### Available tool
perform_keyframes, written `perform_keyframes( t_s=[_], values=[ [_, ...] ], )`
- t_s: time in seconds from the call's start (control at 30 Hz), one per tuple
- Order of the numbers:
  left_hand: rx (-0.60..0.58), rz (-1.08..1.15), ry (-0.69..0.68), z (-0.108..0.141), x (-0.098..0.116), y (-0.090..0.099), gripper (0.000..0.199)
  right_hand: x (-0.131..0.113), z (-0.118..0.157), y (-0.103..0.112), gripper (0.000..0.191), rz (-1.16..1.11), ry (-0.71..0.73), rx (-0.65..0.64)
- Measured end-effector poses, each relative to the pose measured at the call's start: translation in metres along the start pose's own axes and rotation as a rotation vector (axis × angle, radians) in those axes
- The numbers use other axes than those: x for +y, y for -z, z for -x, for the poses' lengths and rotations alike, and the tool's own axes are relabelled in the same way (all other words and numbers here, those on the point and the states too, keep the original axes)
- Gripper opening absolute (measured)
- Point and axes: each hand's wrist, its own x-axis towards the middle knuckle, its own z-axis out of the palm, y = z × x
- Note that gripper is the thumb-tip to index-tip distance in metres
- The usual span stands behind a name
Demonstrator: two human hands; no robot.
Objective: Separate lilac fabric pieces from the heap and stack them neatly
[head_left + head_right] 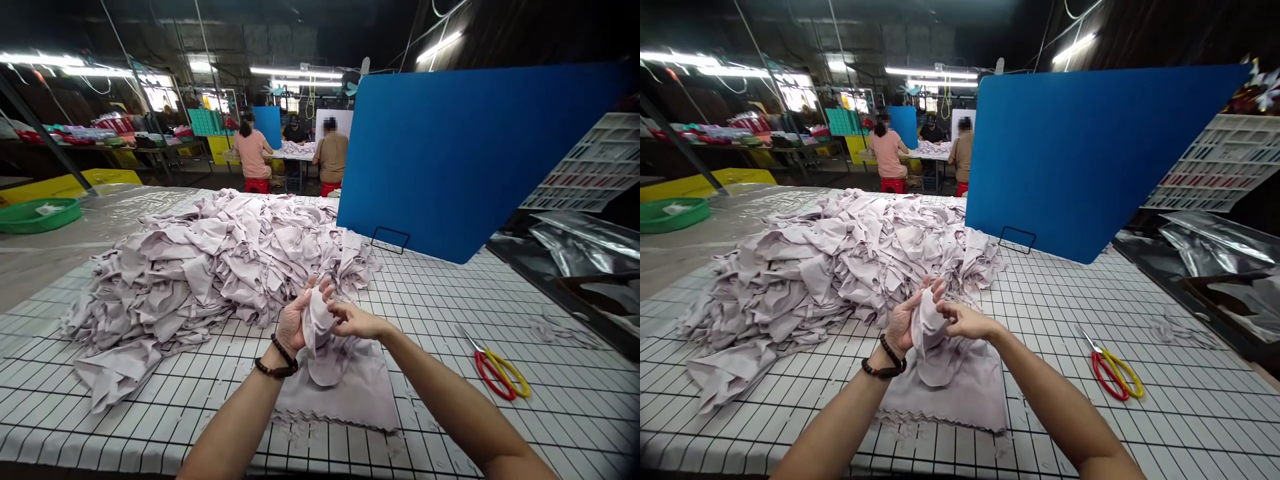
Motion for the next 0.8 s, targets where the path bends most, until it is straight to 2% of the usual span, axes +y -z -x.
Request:
perform_keyframes(
  t_s=[0.07,0.1,0.17,0.23,0.27,0.33,0.4,0.43,0.47,0.5,0.57,0.63,0.67,0.73,0.8],
  values=[
    [0.011,-0.069,-0.049,0.000,0.004,0.000,0.051,0.002,0.000,-0.003,0.019,-0.018,-0.067,-0.068],
    [0.024,-0.102,-0.074,0.000,0.008,0.002,0.054,0.002,0.001,0.000,0.021,-0.016,-0.086,-0.074],
    [0.069,-0.169,-0.117,0.000,0.017,0.008,0.058,-0.001,0.006,0.014,0.027,-0.023,-0.074,-0.016],
    [0.150,-0.250,-0.133,0.000,0.026,0.017,0.057,-0.010,0.013,0.034,0.027,-0.059,-0.005,0.099],
    [0.193,-0.307,-0.107,0.000,0.029,0.022,0.054,-0.017,0.017,0.044,0.026,-0.079,0.034,0.153],
    [0.255,-0.486,0.038,0.000,0.032,0.032,0.047,-0.032,0.023,0.058,0.024,-0.107,0.105,0.230],
    [0.265,-0.772,0.223,0.000,0.031,0.037,0.043,-0.049,0.027,0.066,0.023,-0.114,0.141,0.245],
    [0.258,-0.928,0.269,0.000,0.030,0.037,0.043,-0.057,0.027,0.067,0.023,-0.114,0.145,0.229],
    [0.250,-1.067,0.258,-0.001,0.028,0.035,0.045,-0.065,0.027,0.068,0.024,-0.109,0.145,0.197],
    [0.240,-1.169,0.188,-0.002,0.025,0.030,0.046,-0.073,0.025,0.067,0.025,-0.096,0.144,0.150],
    [0.182,-1.216,-0.034,-0.006,0.020,0.013,0.048,-0.087,0.022,0.065,0.029,-0.042,0.156,0.037],
    [0.040,-1.111,-0.184,-0.014,0.014,-0.009,0.047,-0.100,0.018,0.062,0.034,0.036,0.191,-0.057],
    [-0.052,-1.058,-0.198,-0.018,0.012,-0.019,0.045,-0.106,0.016,0.061,0.036,0.072,0.210,-0.087],
    [-0.202,-0.955,-0.127,-0.025,0.007,-0.035,0.041,-0.116,0.015,0.061,0.037,0.123,0.238,-0.107],
    [-0.261,-0.857,-0.023,-0.031,0.003,-0.040,0.037,-0.123,0.016,0.063,0.038,0.146,0.244,-0.071]
  ],
)
